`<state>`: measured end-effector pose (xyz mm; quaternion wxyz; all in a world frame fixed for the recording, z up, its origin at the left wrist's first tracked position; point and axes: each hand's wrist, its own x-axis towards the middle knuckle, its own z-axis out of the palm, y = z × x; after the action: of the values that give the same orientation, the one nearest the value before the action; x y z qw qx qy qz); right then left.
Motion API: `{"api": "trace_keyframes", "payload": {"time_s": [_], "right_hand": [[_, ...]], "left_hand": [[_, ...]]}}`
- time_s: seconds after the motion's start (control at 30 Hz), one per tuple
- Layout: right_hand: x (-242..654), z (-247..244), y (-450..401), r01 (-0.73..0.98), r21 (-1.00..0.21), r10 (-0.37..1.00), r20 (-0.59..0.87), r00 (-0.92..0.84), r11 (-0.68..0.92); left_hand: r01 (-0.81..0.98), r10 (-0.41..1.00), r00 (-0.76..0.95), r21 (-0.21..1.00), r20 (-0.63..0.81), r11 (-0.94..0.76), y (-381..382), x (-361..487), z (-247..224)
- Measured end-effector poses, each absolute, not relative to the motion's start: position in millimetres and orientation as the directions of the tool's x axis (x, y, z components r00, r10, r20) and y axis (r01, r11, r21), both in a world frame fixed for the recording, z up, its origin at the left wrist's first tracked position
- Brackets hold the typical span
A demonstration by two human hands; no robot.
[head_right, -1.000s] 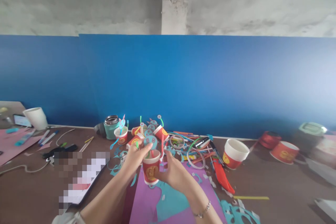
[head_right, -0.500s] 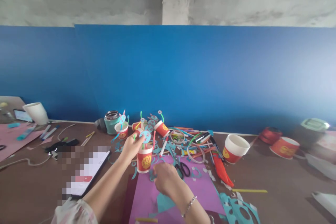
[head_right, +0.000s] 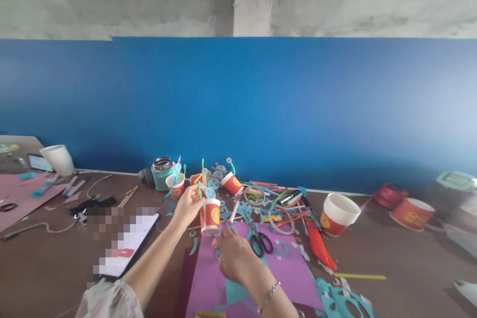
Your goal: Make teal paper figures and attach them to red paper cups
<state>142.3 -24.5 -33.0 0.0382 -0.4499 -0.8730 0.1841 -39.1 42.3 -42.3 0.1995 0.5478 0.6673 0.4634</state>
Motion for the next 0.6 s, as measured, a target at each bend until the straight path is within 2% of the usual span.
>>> {"api": "trace_keyframes", "payload": {"time_s": [0.2,0.4,0.5,0.6], "right_hand": [[143,-33,-22,0.796,-0.340,0.820,-0.108,-0.562,0.501],[144,-36,-22,0.813,-0.294,0.830,-0.097,-0.549,0.503],[145,-42,-19,0.844,-0.232,0.854,-0.085,-0.513,0.483],[149,-50,-14,0.856,-0.214,0.868,-0.067,-0.493,0.470]], "left_hand": [[0.691,0.858,-0.332,0.720,0.391,-0.060,32,-31,-34],[0.654,0.781,-0.218,0.682,0.585,-0.327,19,-18,-15],[0.559,0.864,-0.058,0.734,0.499,-0.386,8,-11,-5],[0.603,0.928,0.179,0.709,0.326,-0.365,-4,-5,1]]}}
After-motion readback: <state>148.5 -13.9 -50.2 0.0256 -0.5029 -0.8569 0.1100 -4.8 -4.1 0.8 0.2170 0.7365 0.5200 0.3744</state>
